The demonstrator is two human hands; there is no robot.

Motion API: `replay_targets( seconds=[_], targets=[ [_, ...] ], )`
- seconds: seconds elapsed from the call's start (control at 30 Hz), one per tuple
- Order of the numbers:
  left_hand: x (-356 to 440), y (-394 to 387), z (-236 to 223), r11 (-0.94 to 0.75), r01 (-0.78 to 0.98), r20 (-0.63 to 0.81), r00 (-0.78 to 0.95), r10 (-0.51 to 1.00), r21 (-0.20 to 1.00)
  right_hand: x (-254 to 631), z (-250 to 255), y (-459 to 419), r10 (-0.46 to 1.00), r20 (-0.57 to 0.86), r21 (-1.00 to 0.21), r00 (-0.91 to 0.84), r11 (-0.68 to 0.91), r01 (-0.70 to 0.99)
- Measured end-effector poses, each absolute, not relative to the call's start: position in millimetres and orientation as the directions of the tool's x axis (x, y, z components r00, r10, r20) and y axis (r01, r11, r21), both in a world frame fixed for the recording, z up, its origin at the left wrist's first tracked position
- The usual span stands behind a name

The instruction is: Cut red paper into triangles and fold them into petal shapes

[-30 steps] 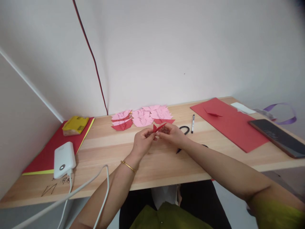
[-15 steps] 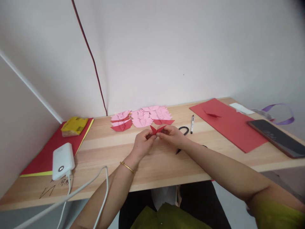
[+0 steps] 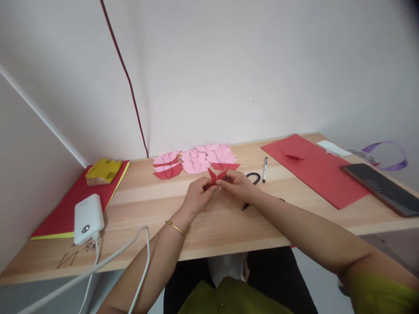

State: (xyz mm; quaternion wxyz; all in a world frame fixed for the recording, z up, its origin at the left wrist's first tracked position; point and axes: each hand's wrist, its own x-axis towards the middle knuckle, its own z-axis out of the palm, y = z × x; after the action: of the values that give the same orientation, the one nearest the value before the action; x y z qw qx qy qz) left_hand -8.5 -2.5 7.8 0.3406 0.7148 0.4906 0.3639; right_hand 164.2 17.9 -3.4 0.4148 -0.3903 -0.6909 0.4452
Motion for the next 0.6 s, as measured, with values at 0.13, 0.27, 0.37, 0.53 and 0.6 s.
replay_targets(
  seconds=[0.13,0.27,0.37,0.53,0.6],
  targets=[
    [-8.3,-3.0,8.1,-0.322,0.461,0.221,0.261,0.94,0.827,165.3,0.8,16.1,0.911,0.21,-0.943,-0.354,0.285,0.172],
    [-9.8,-3.9,13.8,-0.383,0.487,0.265,0.295,0.918,0.785,165.6,2.1,14.5,0.87,0.284,-0.922,-0.403,0.364,0.135],
    [-9.5,-4.8,15.5,-0.379,0.473,0.26,0.3,0.918,0.795,164.8,1.3,13.9,0.853,0.341,-0.897,-0.396,0.421,0.136],
    [-5.9,-5.7,11.2,-0.231,0.362,0.144,0.25,0.957,0.903,165.5,1.7,15.2,0.876,0.334,-0.872,-0.347,0.427,0.238],
    [-4.9,-5.0,8.9,-0.192,0.249,0.129,0.249,0.96,0.949,166.2,2.4,15.8,0.884,0.307,-0.883,-0.352,0.402,0.24]
  ],
)
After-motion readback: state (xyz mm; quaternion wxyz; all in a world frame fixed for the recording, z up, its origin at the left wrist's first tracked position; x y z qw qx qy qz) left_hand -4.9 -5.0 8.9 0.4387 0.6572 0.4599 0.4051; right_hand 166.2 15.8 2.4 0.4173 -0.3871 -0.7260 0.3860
